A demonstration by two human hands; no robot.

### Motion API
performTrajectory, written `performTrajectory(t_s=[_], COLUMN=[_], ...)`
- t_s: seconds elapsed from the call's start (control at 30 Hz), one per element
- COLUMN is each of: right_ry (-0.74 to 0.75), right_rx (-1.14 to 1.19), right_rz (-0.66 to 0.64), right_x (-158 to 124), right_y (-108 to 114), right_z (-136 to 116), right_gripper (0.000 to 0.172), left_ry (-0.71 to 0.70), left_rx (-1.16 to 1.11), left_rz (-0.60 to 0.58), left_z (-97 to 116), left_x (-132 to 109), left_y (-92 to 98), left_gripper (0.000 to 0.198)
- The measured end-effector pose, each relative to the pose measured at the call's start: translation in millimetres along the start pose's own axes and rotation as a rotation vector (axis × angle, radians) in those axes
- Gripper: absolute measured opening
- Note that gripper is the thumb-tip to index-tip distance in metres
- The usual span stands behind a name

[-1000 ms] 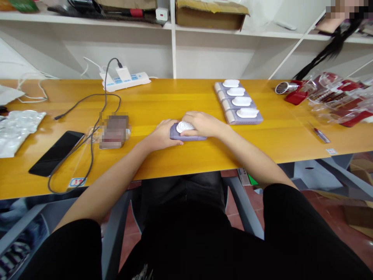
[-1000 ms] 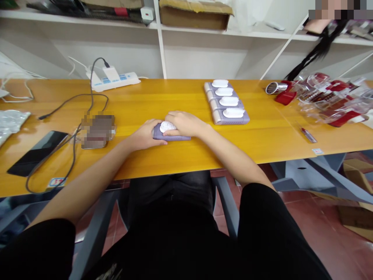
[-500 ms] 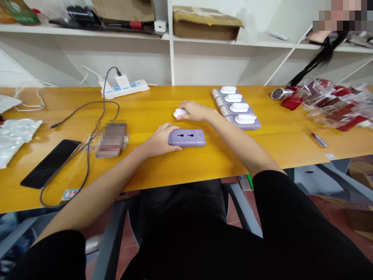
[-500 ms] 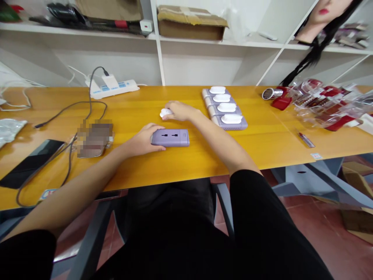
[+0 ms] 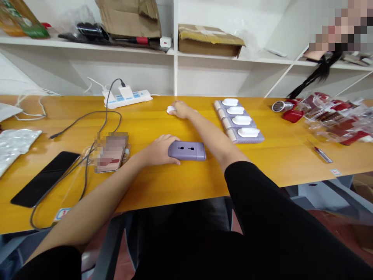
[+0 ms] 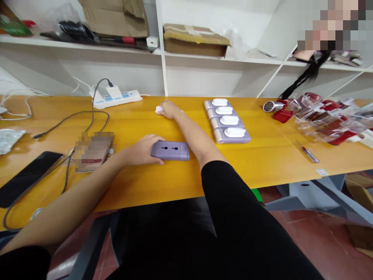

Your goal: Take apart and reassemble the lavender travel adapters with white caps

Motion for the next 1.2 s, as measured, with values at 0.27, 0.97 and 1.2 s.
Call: performTrajectory(t_s=[0.27, 0.97, 1.2], right_ry=[-0.037, 0.064, 0.047], right_rx=[0.090, 0.260, 0.585], right_rz=[0.083, 0.005, 0.078], right_x=[-4.0, 22.6, -81.4], right_y=[-13.3, -27.3, 17.4], right_z=[11.1, -46.5, -18.0], right_gripper=[0.055, 0.065, 0.064], left_ry=[0.008, 0.023, 0.076], left_rx=[0.003, -0.060, -0.009], left_rz=[0.106, 0.119, 0.146], left_z=[-3.6, -6.7, -11.3], left_x=[-7.7, -12.7, -11.8], left_y=[-13.6, -12.6, -10.6], left_gripper=[0.087, 0.092, 0.086])
Point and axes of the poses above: each hand's wrist, its own x-axis towards the middle knuckle, its own y-axis out of the back of the hand, z = x × y, the point moved 1 cm from there along x, towards the middle knuckle, and after that the axes turned 8 degrees about z, right-handed, at the moved point
